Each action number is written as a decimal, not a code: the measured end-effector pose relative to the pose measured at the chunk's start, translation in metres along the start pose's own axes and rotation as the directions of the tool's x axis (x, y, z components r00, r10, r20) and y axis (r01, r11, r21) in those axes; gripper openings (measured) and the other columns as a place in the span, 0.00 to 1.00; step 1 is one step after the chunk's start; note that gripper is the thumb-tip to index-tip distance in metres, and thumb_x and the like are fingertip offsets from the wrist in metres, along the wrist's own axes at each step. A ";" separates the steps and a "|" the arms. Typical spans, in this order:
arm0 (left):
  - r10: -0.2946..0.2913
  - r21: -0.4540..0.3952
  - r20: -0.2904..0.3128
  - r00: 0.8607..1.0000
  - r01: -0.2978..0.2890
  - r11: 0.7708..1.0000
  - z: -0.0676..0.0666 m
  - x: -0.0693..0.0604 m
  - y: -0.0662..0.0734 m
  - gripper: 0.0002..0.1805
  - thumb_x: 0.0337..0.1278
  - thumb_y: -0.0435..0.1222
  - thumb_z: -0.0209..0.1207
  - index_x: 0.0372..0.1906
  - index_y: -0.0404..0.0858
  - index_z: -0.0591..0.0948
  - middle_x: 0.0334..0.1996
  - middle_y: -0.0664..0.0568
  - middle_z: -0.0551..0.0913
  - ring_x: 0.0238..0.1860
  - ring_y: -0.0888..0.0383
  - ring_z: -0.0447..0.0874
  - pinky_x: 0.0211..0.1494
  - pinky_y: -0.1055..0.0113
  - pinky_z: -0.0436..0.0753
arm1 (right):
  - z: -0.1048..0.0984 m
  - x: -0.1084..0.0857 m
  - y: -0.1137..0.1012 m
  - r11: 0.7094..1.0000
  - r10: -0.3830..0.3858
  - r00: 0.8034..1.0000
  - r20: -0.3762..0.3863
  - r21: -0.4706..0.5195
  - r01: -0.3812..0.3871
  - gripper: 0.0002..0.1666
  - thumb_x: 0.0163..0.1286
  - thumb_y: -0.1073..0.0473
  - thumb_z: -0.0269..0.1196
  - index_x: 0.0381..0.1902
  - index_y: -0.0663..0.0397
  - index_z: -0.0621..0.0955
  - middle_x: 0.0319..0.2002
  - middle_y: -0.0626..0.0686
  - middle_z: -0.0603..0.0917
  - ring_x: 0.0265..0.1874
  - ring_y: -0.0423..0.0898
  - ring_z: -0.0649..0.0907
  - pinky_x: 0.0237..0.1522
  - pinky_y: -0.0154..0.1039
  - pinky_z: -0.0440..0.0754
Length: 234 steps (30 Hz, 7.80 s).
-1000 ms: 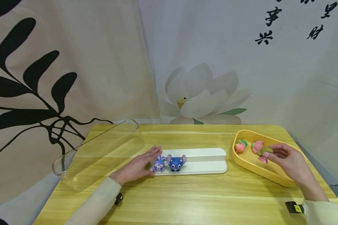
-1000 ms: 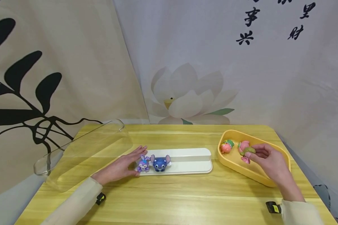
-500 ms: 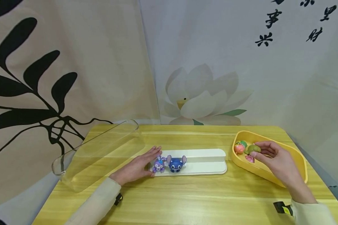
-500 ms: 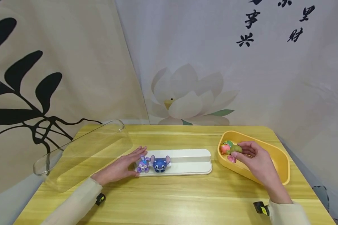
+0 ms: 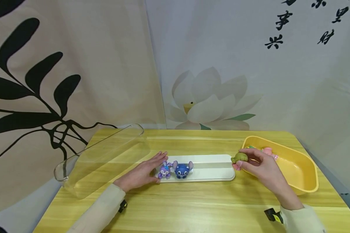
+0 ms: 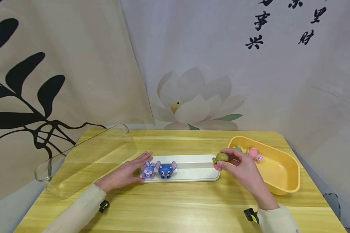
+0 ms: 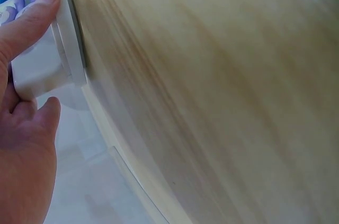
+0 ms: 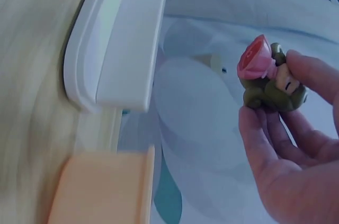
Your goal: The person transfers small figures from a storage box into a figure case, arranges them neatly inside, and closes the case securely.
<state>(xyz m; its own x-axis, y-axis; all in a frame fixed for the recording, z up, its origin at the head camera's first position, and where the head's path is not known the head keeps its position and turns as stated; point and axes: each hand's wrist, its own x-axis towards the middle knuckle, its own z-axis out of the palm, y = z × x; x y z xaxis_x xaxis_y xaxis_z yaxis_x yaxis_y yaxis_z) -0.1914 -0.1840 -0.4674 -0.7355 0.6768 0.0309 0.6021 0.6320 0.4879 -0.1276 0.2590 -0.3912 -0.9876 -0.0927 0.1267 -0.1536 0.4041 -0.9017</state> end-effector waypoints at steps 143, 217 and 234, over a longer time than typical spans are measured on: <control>0.025 0.026 -0.001 1.000 -0.025 0.999 0.000 0.001 -0.001 0.54 0.53 0.40 0.75 0.82 0.40 0.57 0.84 0.49 0.48 0.83 0.48 0.45 0.79 0.48 0.59 | -0.067 0.035 0.064 0.945 0.184 0.955 -0.231 -0.227 -0.237 0.45 0.81 0.32 0.46 0.74 0.66 0.69 0.68 0.73 0.72 0.61 0.68 0.74 0.52 0.52 0.79; 0.016 0.014 0.008 1.000 -0.017 1.000 -0.001 0.000 0.000 0.54 0.53 0.38 0.75 0.82 0.38 0.57 0.84 0.48 0.50 0.82 0.47 0.45 0.79 0.48 0.60 | -0.067 0.034 0.105 0.841 0.059 0.997 0.058 -0.540 -0.019 0.38 0.67 0.46 0.74 0.65 0.65 0.78 0.42 0.55 0.86 0.36 0.48 0.78 0.38 0.41 0.79; 0.009 0.027 0.007 1.000 -0.009 1.000 -0.001 0.000 0.001 0.54 0.54 0.39 0.75 0.82 0.39 0.57 0.84 0.50 0.49 0.83 0.48 0.45 0.79 0.48 0.60 | -0.067 0.043 0.118 0.817 0.007 0.997 0.078 -0.575 0.040 0.36 0.61 0.51 0.78 0.60 0.66 0.79 0.41 0.58 0.86 0.37 0.52 0.80 0.41 0.51 0.81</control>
<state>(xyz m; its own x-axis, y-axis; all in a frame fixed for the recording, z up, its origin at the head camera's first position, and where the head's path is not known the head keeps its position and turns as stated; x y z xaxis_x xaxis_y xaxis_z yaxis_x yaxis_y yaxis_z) -0.1910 -0.1843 -0.4664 -0.7282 0.6847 0.0293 0.6166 0.6359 0.4641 -0.1907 0.3635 -0.4644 -0.9830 -0.1609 0.0881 -0.1834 0.8500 -0.4939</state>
